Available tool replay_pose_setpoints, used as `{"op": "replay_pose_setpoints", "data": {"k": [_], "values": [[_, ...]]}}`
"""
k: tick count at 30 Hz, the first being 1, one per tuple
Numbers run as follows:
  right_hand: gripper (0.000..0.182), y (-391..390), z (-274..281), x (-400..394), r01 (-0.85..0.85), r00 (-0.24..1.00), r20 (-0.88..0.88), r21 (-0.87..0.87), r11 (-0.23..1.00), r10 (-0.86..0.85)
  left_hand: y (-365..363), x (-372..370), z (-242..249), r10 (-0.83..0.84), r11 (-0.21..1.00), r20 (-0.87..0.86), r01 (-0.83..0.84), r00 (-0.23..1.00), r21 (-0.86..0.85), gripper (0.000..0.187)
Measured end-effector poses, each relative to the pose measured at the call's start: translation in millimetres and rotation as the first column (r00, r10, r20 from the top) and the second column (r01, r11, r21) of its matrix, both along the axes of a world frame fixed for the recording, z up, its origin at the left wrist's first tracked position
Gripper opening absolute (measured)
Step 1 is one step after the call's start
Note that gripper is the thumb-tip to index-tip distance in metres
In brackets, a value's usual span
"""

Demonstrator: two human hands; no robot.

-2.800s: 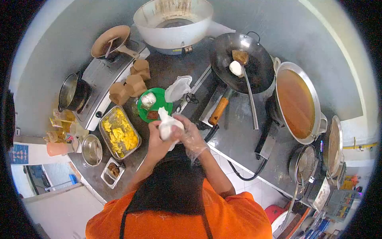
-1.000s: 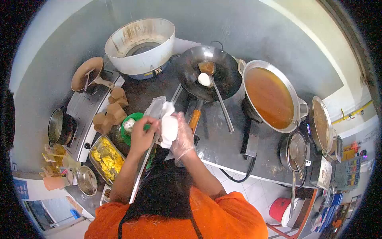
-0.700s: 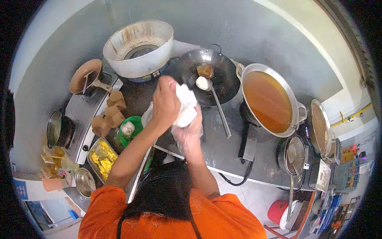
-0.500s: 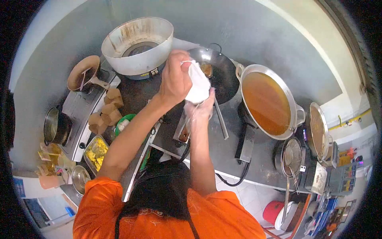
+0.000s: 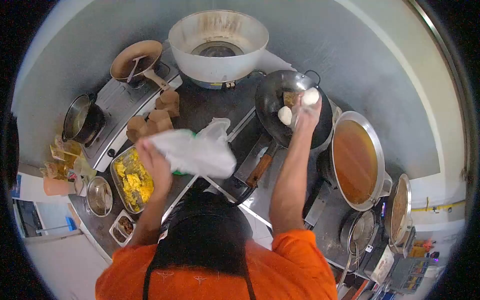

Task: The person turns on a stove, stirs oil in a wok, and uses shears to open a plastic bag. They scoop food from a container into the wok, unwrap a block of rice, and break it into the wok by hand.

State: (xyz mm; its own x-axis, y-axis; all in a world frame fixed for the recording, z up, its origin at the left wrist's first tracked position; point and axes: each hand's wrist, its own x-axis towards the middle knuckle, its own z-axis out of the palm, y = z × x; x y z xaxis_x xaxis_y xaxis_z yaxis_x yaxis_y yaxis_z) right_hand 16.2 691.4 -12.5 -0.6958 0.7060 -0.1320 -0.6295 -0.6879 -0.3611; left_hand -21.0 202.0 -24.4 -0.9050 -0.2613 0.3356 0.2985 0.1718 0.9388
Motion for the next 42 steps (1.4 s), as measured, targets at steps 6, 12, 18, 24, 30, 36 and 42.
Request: {"op": "replay_pose_setpoints", "data": {"k": [6,12,18,24,30,36,42], "values": [[0.024,-9.6,29.3,-51.3,-0.015,0.703,0.614,0.519,0.855,-0.360,-86.1,80.3,-67.8,0.086,0.995,0.335,-0.101,0.938,0.026,0.026],[0.083,-24.2,50.0,-58.2,-0.923,-0.066,0.395,0.324,0.206,-0.916,-98.6,96.5,-84.9,0.117,0.993,0.422,-0.111,0.899,-0.039,0.033],[0.067,64.3,-9.9,-77.3,-0.957,0.045,0.438,0.277,0.087,-0.898,-96.0,83.9,-73.0,0.079,0.997,0.405,-0.065,0.911,-0.047,0.027],[0.034,63.7,19.6,-55.4,-0.799,0.187,0.574,-0.383,-0.463,-0.797,-102.8,81.1,-81.2,0.041,0.995,0.410,-0.001,0.911,-0.099,0.028],[0.032,40.6,52.9,-39.5,-0.956,0.069,0.907,0.180,0.234,-0.416,-103.6,79.2,-86.5,-0.016,0.998,0.460,0.044,0.888,-0.050,0.028],[0.035,-38.0,110.4,-28.4,-0.726,0.323,0.486,0.678,0.117,-0.812,-107.6,79.5,-92.7,0.007,0.997,0.484,0.033,0.875,-0.074,0.027],[0.065,-92.0,4.6,-28.0,-0.996,-0.030,0.237,0.070,0.048,-0.971,-107.0,77.5,-101.5,0.052,0.992,0.467,0.007,0.883,-0.123,0.028]]}}
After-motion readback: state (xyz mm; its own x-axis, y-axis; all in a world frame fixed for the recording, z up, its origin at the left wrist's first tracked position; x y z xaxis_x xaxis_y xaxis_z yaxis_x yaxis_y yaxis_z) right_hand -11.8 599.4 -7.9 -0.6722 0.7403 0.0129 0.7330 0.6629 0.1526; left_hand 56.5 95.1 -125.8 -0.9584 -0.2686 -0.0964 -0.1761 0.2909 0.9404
